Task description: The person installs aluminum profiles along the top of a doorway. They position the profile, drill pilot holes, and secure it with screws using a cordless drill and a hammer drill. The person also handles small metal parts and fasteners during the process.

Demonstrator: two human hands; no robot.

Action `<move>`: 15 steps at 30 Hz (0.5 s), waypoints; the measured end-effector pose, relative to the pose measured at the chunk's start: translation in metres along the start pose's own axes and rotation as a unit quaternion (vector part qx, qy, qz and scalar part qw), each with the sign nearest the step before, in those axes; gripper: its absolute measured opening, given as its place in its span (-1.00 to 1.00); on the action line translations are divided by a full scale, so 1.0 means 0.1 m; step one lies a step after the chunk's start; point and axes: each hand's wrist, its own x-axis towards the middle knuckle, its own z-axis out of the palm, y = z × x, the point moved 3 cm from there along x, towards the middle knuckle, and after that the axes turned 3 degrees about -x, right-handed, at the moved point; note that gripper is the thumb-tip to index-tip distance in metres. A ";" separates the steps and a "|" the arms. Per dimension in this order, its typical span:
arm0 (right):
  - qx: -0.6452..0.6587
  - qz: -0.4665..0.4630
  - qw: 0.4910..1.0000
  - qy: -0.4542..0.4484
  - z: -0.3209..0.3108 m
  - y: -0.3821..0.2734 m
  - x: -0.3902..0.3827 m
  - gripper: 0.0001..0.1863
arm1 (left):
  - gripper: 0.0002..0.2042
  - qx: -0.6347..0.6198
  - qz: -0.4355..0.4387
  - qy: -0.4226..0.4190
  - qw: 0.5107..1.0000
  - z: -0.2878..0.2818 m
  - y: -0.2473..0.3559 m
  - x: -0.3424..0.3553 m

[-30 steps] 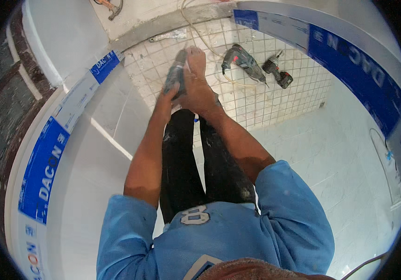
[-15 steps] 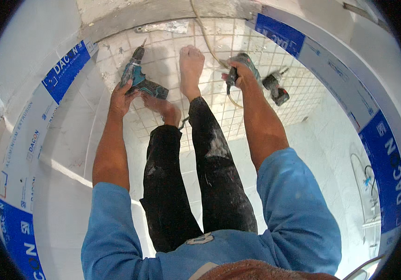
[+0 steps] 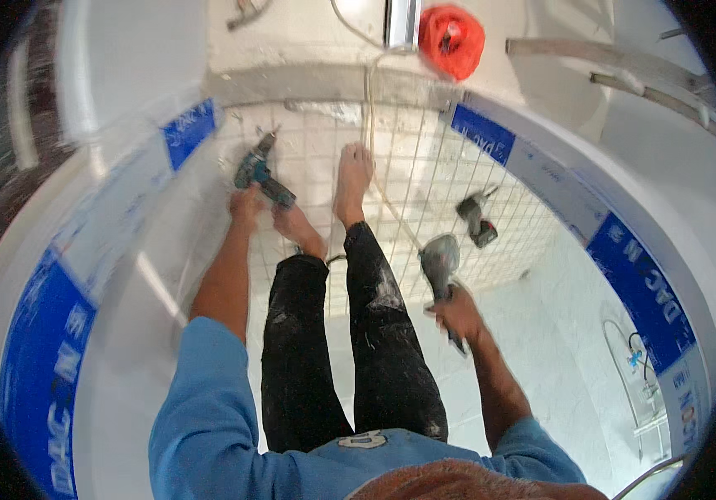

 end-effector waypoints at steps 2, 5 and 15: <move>-0.045 -0.001 0.999 -0.020 -0.02 -0.37 -1.07 -0.41 | -0.65 0.053 -0.051 -0.093 0.993 0.47 -0.17 -0.72; -0.139 -0.143 0.980 -0.015 0.00 -0.51 -2.19 -0.17 | -0.50 -0.002 -0.221 -0.374 0.901 1.14 0.10 -2.55; -0.302 -0.615 0.668 0.290 -0.12 -0.53 -4.60 -0.24 | -0.61 -0.218 -0.032 -0.571 0.791 0.89 2.82 -6.26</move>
